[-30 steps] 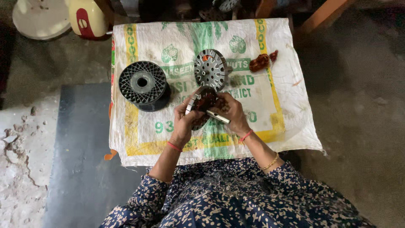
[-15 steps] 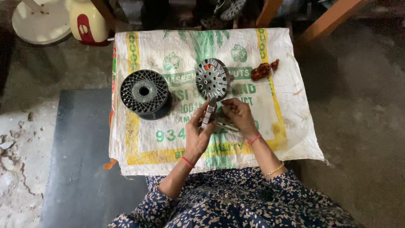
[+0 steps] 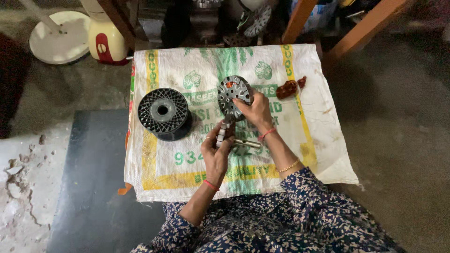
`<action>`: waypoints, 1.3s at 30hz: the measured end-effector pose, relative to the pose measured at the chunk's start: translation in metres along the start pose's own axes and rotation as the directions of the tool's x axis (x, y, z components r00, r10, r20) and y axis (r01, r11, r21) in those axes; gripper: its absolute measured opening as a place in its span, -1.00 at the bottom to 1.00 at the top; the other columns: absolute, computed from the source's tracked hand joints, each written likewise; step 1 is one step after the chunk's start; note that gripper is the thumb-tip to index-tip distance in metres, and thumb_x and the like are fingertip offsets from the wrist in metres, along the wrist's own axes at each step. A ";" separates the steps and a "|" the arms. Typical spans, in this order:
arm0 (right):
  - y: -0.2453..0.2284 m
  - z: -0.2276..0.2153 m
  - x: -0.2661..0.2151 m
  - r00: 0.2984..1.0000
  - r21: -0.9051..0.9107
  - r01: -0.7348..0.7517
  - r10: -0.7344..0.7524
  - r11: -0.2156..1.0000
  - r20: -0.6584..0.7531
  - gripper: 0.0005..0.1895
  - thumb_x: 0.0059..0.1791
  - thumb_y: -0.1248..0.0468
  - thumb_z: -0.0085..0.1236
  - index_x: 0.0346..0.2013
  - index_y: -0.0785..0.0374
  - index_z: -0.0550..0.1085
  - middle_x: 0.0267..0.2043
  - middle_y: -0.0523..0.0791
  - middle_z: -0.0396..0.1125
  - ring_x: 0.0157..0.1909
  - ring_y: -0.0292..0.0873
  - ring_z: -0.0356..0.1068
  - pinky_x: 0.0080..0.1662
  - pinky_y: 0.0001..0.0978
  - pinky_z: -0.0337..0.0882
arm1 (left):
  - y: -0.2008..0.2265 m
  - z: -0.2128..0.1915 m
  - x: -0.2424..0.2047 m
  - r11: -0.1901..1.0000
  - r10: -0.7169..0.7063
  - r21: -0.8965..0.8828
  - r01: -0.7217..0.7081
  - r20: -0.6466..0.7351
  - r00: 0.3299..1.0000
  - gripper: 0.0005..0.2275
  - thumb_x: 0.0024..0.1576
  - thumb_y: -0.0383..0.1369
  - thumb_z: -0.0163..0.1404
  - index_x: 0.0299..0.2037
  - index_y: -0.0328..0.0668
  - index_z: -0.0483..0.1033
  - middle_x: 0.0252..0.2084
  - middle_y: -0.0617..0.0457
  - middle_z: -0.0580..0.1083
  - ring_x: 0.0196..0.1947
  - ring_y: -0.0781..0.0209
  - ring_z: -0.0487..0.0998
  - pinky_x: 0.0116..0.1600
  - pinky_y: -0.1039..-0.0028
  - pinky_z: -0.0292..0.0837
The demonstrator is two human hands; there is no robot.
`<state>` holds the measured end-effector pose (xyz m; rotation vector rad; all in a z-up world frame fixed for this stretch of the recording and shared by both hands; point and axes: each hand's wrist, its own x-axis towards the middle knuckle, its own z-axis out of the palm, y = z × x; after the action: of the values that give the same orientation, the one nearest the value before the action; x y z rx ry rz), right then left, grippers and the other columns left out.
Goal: The person winds copper wire by hand into the slots of a motor stator core. They repeatedly pull wire from a spool, thread it through the stator slots, and tuck the ends to secure the winding.
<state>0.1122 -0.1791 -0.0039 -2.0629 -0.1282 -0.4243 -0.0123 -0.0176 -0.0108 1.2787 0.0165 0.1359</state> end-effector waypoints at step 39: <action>0.036 0.025 0.078 0.960 0.056 0.260 -0.253 0.964 -0.120 -0.79 -0.08 0.27 0.27 -0.24 0.35 0.57 -0.33 0.02 0.52 -0.27 -0.01 0.54 -0.16 -0.20 0.46 | -0.023 -0.013 0.155 0.790 0.563 0.458 -0.408 -0.277 0.779 -0.51 0.12 -0.58 0.07 0.31 -0.22 0.37 0.07 -0.08 0.32 -0.02 0.09 0.48 0.10 0.35 0.46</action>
<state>0.2006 -0.1828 -0.0176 -1.9537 -0.3416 -0.6840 0.1422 0.0049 -0.0271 1.5983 0.0588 0.8989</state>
